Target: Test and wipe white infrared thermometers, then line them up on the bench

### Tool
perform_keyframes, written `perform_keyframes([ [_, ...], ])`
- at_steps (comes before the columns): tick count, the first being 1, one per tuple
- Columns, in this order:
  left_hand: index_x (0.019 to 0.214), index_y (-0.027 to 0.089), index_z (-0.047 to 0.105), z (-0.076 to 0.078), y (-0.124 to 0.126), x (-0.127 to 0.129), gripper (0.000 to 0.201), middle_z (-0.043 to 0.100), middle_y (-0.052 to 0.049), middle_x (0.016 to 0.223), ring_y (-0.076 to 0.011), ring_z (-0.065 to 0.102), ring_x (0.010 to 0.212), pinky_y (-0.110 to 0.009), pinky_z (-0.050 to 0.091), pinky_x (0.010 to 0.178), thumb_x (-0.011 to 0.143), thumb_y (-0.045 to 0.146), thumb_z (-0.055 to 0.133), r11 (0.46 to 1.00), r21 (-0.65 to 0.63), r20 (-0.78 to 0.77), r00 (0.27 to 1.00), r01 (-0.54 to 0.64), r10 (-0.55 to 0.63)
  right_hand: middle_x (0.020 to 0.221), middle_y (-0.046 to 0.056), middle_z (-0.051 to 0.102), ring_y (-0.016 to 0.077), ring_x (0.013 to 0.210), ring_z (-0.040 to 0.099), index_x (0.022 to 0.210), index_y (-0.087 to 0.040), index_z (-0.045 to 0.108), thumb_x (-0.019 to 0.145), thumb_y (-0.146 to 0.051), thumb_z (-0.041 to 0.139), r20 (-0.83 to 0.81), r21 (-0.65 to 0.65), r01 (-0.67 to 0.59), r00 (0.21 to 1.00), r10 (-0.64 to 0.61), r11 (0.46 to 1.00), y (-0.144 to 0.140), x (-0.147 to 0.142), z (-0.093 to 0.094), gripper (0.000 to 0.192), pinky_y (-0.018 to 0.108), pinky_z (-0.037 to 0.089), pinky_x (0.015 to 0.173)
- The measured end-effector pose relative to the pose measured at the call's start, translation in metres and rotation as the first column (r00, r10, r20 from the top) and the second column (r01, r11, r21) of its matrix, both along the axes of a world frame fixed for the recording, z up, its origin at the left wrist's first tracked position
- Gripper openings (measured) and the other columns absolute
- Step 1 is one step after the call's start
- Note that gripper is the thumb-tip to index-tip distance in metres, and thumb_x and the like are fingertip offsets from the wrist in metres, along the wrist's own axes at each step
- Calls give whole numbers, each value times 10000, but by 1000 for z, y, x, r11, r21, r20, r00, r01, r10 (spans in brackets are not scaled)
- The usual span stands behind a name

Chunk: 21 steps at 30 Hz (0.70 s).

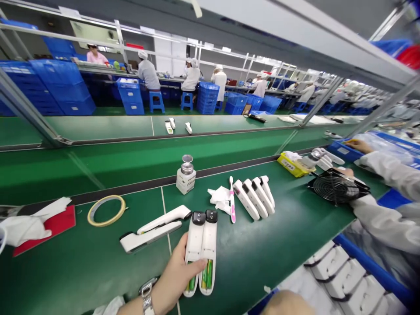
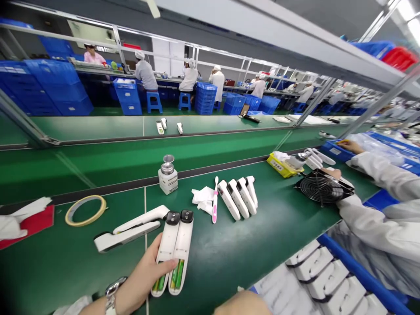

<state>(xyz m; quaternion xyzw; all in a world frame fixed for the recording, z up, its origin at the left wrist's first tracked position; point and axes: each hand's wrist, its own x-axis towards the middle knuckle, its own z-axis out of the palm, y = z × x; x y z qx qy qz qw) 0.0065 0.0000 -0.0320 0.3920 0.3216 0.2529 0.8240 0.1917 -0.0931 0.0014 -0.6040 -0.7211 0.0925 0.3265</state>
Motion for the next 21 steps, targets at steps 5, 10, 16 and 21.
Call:
perform_keyframes([
  [5, 1189, 191, 394, -3, 0, 0, 540, 625, -97, 1093, -231, 600, 947, -364, 461, 819, 724, 147, 666, 1000, -7, 18, 1000, -11, 11, 894, 53, 705, 183, 787, 677, 1087, -277, 601, 882, -457, 432, -712, -132, 152, 673, -200, 980, 29, 0, -21, 321, 316, 542, 706],
  [10, 1168, 167, 425, 2, 2, 2, 531, 629, -93, 1090, -204, 591, 931, -340, 453, 832, 701, 134, 677, 999, 25, 50, 999, -21, 20, 1102, 52, 645, 216, 997, 597, 1103, -286, 598, 747, -380, 667, -932, -358, 19, 52, -359, 933, 39, -19, -47, 374, 366, 460, 880],
  [16, 1107, 167, 509, -1, 1, 5, 439, 659, -50, 986, -199, 600, 890, -316, 461, 799, 691, 111, 641, 997, 78, -58, 998, 21, -16, 1168, 51, 613, 241, 1091, 539, 1130, -272, 559, 763, -352, 659, -922, -368, -117, 172, -346, 923, 46, -36, -43, 389, 390, 412, 937],
  [21, 1094, 162, 530, -1, 1, 4, 430, 666, -57, 971, -230, 610, 892, -344, 471, 799, 682, 116, 644, 996, 79, -104, 994, 40, -32, 1122, 46, 636, 238, 1026, 580, 1094, -265, 561, 801, -366, 607, -872, -378, -189, 402, -280, 906, 52, -15, -34, 313, 388, 449, 898],
])
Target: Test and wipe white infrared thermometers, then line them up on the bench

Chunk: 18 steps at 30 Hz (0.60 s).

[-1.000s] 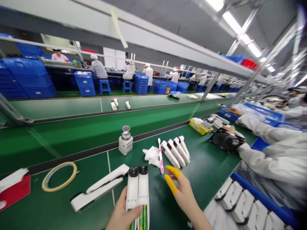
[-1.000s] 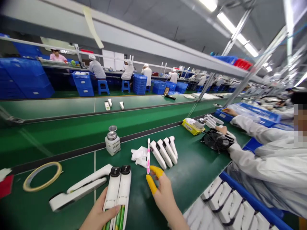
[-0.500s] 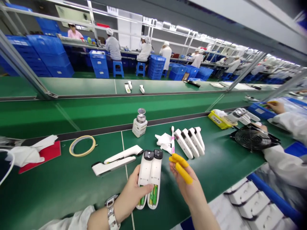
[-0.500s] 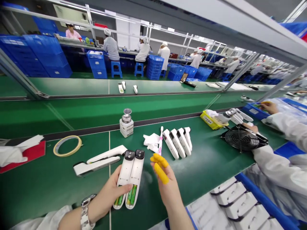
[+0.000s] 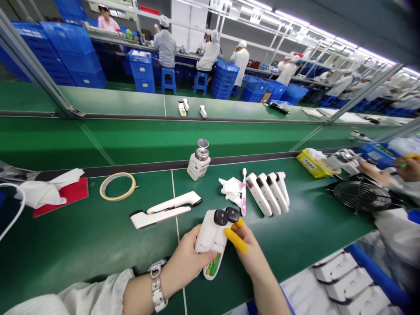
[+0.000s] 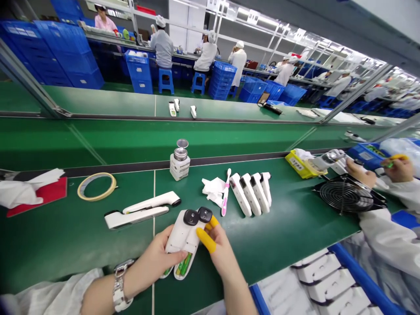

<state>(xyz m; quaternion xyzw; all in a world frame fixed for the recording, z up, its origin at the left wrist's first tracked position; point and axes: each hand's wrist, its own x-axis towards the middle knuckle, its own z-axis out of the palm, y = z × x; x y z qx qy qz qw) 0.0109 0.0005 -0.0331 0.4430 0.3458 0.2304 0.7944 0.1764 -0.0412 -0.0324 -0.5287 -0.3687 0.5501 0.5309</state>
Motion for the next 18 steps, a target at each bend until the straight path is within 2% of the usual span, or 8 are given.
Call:
perform_keyframes([
  [2, 1080, 162, 538, 2, 1, -1, 405, 667, -66, 989, -246, 611, 914, -354, 477, 801, 690, 135, 644, 1000, -1, -31, 999, 9, -9, 1108, 61, 638, 238, 1000, 590, 1138, -247, 545, 825, -344, 575, 268, -27, -146, 952, 148, 989, 5, 25, 10, 329, 406, 449, 900],
  [3, 1072, 163, 543, 3, 1, -2, 389, 666, -70, 1002, -254, 610, 928, -358, 480, 800, 696, 147, 642, 1000, -2, -48, 999, 15, -15, 1102, 70, 638, 240, 995, 589, 1160, -238, 537, 838, -343, 551, 444, -31, -165, 881, 161, 986, 10, 39, 15, 339, 420, 445, 905],
  [4, 1060, 163, 550, 3, 2, -2, 370, 666, -73, 1013, -260, 609, 940, -360, 481, 801, 701, 159, 640, 1000, -2, -66, 998, 20, -20, 1093, 79, 639, 245, 984, 590, 1176, -232, 529, 848, -346, 526, 631, -20, -144, 766, 124, 989, 17, 52, 19, 347, 434, 450, 893],
  [7, 1006, 157, 573, 4, 4, -2, 323, 671, -75, 1008, -274, 607, 948, -367, 477, 801, 692, 174, 649, 999, -5, -114, 993, 36, -36, 1125, 119, 612, 288, 1012, 564, 1161, -202, 559, 861, -326, 462, 967, 102, -135, 245, -67, 986, 49, 77, 22, 339, 472, 452, 860],
  [9, 962, 148, 586, 4, 7, -2, 302, 680, -73, 956, -282, 612, 917, -372, 476, 781, 672, 172, 664, 999, -12, -137, 989, 48, -49, 1162, 148, 583, 324, 1038, 534, 1152, -177, 579, 819, -324, 520, 991, 112, -192, 93, -95, 975, 74, 82, 15, 369, 495, 423, 879],
  [13, 935, 132, 583, 7, 11, -3, 297, 680, -80, 897, -287, 621, 869, -378, 477, 746, 653, 164, 671, 995, -72, -134, 988, 68, -77, 968, 134, 640, 283, 834, 593, 1044, -180, 654, 773, -206, 540, 996, 80, -250, 59, -67, 965, 101, 81, 0, 296, 423, 459, 774],
  [16, 962, 128, 571, 10, 14, -4, 326, 674, -99, 946, -288, 621, 899, -391, 478, 771, 654, 162, 673, 988, -137, -113, 989, 75, -90, 957, 113, 627, 259, 859, 584, 1031, -176, 645, 796, -183, 486, 987, 146, -233, 97, -126, 962, 88, 76, 7, 284, 374, 463, 769],
  [18, 987, 126, 560, 10, 16, -4, 349, 667, -109, 976, -286, 619, 915, -395, 478, 782, 657, 158, 670, 984, -166, -101, 991, 66, -83, 979, 98, 613, 240, 898, 568, 1063, -182, 606, 827, -217, 468, 956, 260, -212, 191, -221, 942, 67, 61, 16, 275, 350, 458, 776],
])
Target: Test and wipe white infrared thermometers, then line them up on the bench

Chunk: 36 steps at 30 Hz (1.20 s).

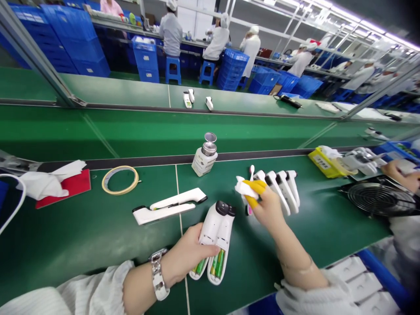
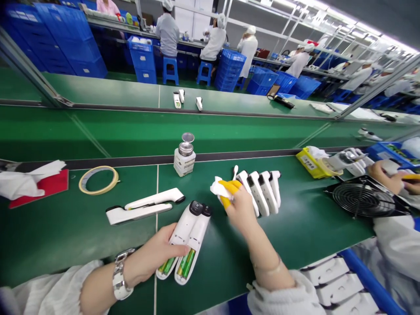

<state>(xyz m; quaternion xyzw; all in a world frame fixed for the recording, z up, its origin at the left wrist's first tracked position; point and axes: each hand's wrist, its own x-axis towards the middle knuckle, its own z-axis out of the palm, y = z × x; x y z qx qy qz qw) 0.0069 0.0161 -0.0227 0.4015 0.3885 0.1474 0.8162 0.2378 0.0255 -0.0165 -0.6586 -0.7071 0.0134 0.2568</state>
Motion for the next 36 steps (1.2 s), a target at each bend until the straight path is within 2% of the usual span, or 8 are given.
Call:
perform_keyframes([
  [2, 1015, 133, 544, -1, 0, 1, 383, 659, -103, 1001, -276, 610, 939, -383, 470, 805, 652, 137, 668, 1000, -4, 14, 999, -29, 29, 882, 63, 611, 208, 813, 566, 988, -214, 617, 825, -216, 492, -120, 93, -98, 987, 109, 991, -22, -25, 6, 206, 324, 448, 719],
  [5, 1061, 154, 513, -3, -1, 3, 468, 642, -79, 1039, -256, 587, 988, -350, 450, 843, 625, 86, 668, 996, 11, 27, 996, -90, 90, 805, 54, 609, 203, 735, 526, 944, -234, 656, 772, -166, 538, 49, 16, -347, 937, 346, 938, -37, -62, 4, 220, 343, 388, 665],
  [10, 1064, 148, 500, -3, 0, 3, 456, 649, -100, 1013, -278, 604, 959, -395, 464, 825, 638, 85, 651, 995, -46, 15, 996, -92, 93, 729, 81, 613, 231, 683, 491, 903, -195, 699, 740, -106, 516, 340, 58, -154, 932, 126, 986, -17, -55, -3, 261, 389, 331, 632],
  [16, 1118, 176, 480, 0, 2, -4, 491, 630, -118, 1101, -295, 598, 997, -432, 470, 839, 672, 148, 684, 991, -127, 70, 996, -47, 56, 864, 50, 602, 218, 778, 568, 981, -248, 666, 815, -257, 536, -177, 141, 198, 969, -172, 970, -31, -15, 7, 211, 349, 444, 682],
  [21, 1135, 174, 473, -4, 1, -4, 505, 638, -115, 1086, -281, 602, 984, -432, 465, 862, 682, 139, 695, 992, -119, 118, 991, -43, 57, 832, 22, 596, 180, 739, 579, 959, -270, 656, 802, -206, 568, -380, 23, -5, 925, 14, 1000, -64, -27, 6, 191, 301, 463, 657],
  [25, 1154, 193, 462, -6, 1, -4, 511, 629, -108, 1113, -277, 600, 993, -429, 467, 858, 700, 149, 694, 990, -122, 163, 983, -67, 87, 979, 52, 605, 225, 901, 581, 1027, -261, 627, 811, -252, 559, -413, -27, 168, 896, -164, 985, -74, -25, -2, 227, 349, 469, 778],
  [30, 1148, 210, 472, -10, -1, -7, 508, 629, -104, 1116, -282, 598, 997, -427, 471, 840, 699, 156, 702, 987, -120, 203, 971, -103, 126, 1246, 105, 524, 283, 1133, 496, 1270, -244, 442, 794, -337, 600, -672, -96, 308, 682, -290, 947, -78, -40, -16, 511, 475, 382, 969],
  [36, 1125, 202, 490, -14, -4, -6, 512, 628, -80, 1097, -268, 577, 1023, -410, 442, 886, 674, 126, 720, 987, -104, 262, 953, -125, 149, 1092, 55, 651, 280, 1042, 580, 1127, -243, 567, 797, -447, 567, -964, -251, -20, 95, -248, 968, -67, -93, -26, 388, 442, 482, 887],
])
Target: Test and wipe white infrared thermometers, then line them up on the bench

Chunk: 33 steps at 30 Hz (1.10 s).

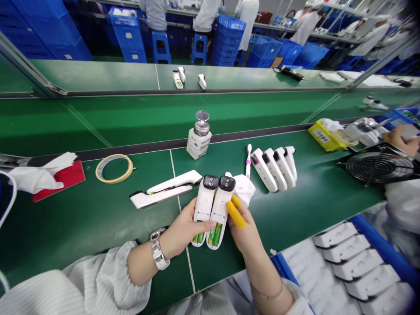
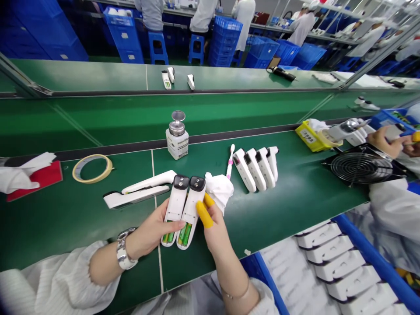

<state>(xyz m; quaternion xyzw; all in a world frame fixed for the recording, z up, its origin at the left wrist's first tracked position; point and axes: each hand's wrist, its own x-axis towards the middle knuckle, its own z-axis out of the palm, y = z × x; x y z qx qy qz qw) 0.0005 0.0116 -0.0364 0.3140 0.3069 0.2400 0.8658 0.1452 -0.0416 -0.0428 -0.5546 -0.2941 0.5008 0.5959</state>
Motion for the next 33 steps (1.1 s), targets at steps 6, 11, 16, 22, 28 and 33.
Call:
perform_keyframes([
  [6, 1197, 224, 450, 6, 3, -1, 506, 606, -69, 1145, -261, 563, 1049, -402, 440, 894, 743, 154, 663, 998, -61, 77, 997, 20, -16, 880, 3, 710, 255, 901, 637, 887, -243, 657, 745, -415, 637, -230, -9, 84, 969, -84, 996, 10, -11, -4, 224, 394, 513, 823],
  [11, 1222, 226, 455, 6, 6, 1, 366, 594, -59, 1177, -236, 543, 1088, -379, 413, 935, 871, 323, 489, 988, -157, 99, 995, 0, 16, 927, 12, 705, 268, 942, 623, 914, -241, 645, 760, -410, 618, -275, 14, 65, 960, -59, 998, 9, -8, -5, 230, 422, 494, 854],
  [16, 1236, 170, 461, 3, 7, 3, 420, 614, -83, 1143, -251, 572, 1038, -390, 403, 939, 882, 396, 432, 979, -201, 106, 994, 11, 11, 924, 2, 704, 247, 1026, 586, 896, -244, 660, 763, -397, 618, -337, 42, 95, 939, -75, 995, 10, -9, -4, 207, 379, 473, 895],
  [22, 1271, 228, 448, 2, 6, 2, 402, 624, -53, 1127, -235, 565, 1035, -367, 435, 889, 882, 330, 434, 987, -158, 118, 993, 5, 14, 1008, 8, 691, 231, 1094, 550, 968, -235, 663, 820, -369, 550, -408, 61, 65, 912, -35, 996, 11, -11, 0, 229, 356, 430, 956],
  [28, 1297, 287, 411, 3, 2, 0, 443, 588, -34, 1188, -220, 550, 1060, -343, 446, 866, 865, 279, 511, 998, -65, 101, 995, -2, 9, 1030, -15, 681, 236, 1071, 567, 1050, -260, 615, 774, -322, 590, -506, 15, 163, 852, -133, 987, 13, -11, 0, 285, 383, 460, 921],
  [33, 1201, 211, 493, 0, -7, 11, 401, 656, -57, 1011, -195, 616, 883, -305, 474, 763, 819, 278, 596, 996, 54, 57, 996, -72, 69, 651, 20, 671, 243, 703, 655, 826, -184, 644, 725, -438, 614, -457, -227, 232, 832, -313, 946, 13, -14, -1, 274, 377, 544, 662],
])
